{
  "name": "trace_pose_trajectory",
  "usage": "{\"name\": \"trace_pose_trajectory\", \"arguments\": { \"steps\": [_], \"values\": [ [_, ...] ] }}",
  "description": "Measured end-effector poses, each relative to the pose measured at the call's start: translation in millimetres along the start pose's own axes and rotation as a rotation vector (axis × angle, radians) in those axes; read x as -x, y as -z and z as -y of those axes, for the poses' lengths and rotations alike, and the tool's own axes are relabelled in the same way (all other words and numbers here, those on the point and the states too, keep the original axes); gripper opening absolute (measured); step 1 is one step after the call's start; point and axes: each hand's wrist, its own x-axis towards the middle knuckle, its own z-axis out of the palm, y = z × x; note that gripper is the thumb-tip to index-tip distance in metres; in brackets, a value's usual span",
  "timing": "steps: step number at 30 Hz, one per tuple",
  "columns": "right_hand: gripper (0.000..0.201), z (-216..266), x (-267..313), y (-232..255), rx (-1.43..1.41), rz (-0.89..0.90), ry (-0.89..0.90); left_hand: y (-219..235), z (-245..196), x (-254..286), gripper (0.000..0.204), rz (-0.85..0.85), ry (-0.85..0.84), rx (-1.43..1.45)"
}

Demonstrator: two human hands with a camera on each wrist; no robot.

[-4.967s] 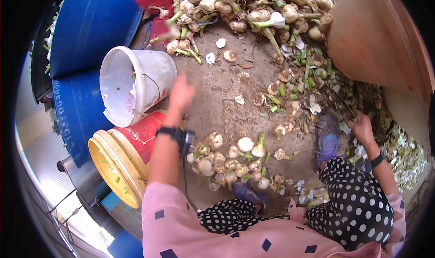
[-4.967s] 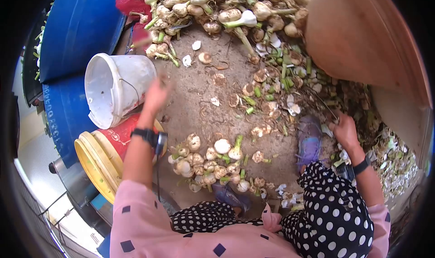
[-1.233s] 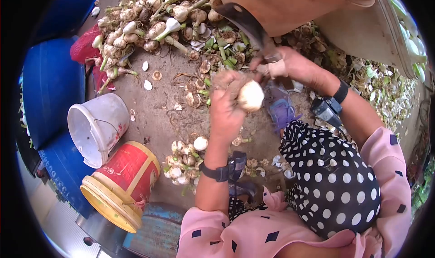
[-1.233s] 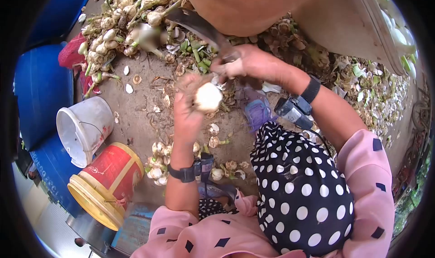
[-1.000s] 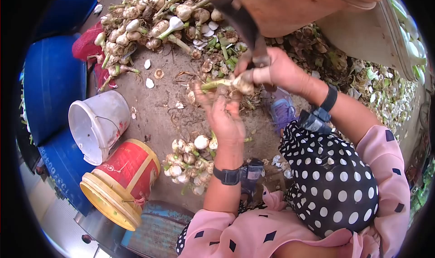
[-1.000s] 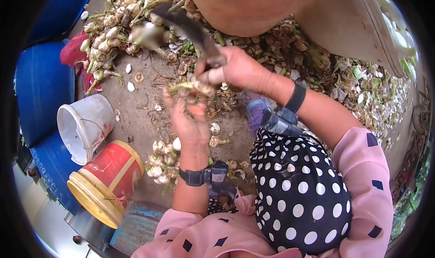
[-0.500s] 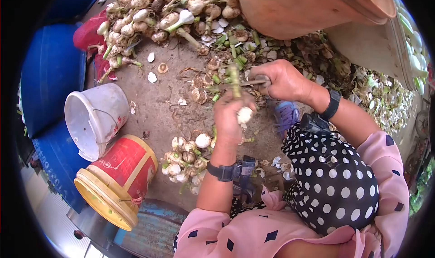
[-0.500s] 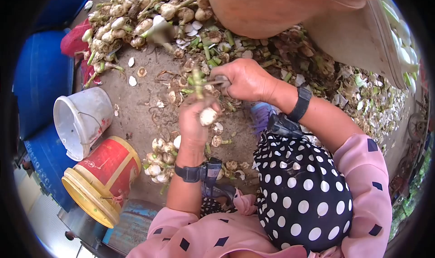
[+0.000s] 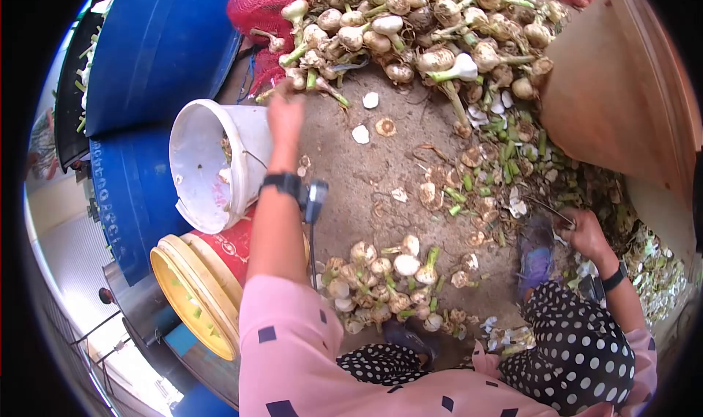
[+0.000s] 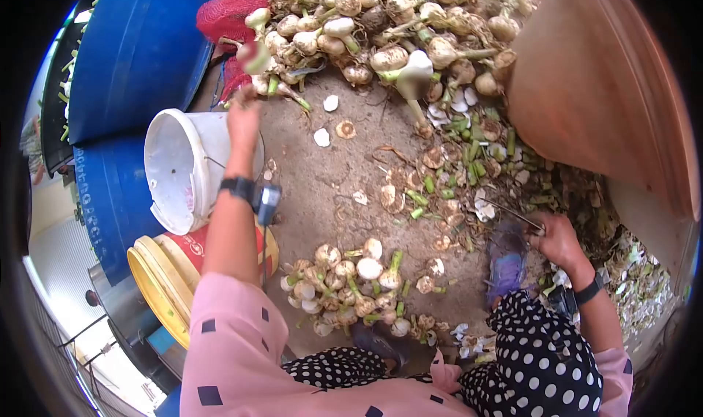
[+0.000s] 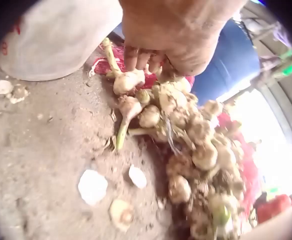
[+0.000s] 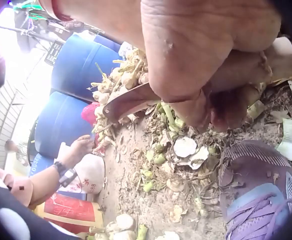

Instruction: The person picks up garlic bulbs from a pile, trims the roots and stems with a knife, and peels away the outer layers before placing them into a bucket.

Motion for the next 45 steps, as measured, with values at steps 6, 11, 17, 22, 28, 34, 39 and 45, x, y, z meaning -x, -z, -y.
{"name": "trace_pose_trajectory", "arguments": {
  "steps": [6,11,17,22,28,34,39,45],
  "values": [
    [0.032,6,11,20,-0.078,-0.037,-0.262,-33,32,-79,0.053,0.016,0.096,-0.581],
    [0.032,13,4,19,-0.063,-0.025,-0.227,-66,36,-22,0.048,-0.098,-0.082,-0.497],
    [0.042,46,-16,7,0.054,-0.076,0.192,-99,-40,147,0.049,0.161,0.464,0.619],
    [0.035,96,-12,-2,0.249,-0.23,0.56,-108,-149,271,0.055,0.367,0.458,1.068],
    [0.022,102,9,-5,0.352,-0.263,0.587,-103,-186,312,0.035,0.59,0.33,0.731],
    [0.021,78,14,-4,0.373,-0.38,0.608,-107,-186,333,0.035,0.587,0.451,1.276],
    [0.022,15,6,27,0.076,-0.446,0.063,-67,-205,320,0.052,0.666,0.225,1.129],
    [0.021,54,14,4,-0.333,0.03,0.205,-86,-199,314,0.053,0.839,-0.273,0.92]
  ]
}}
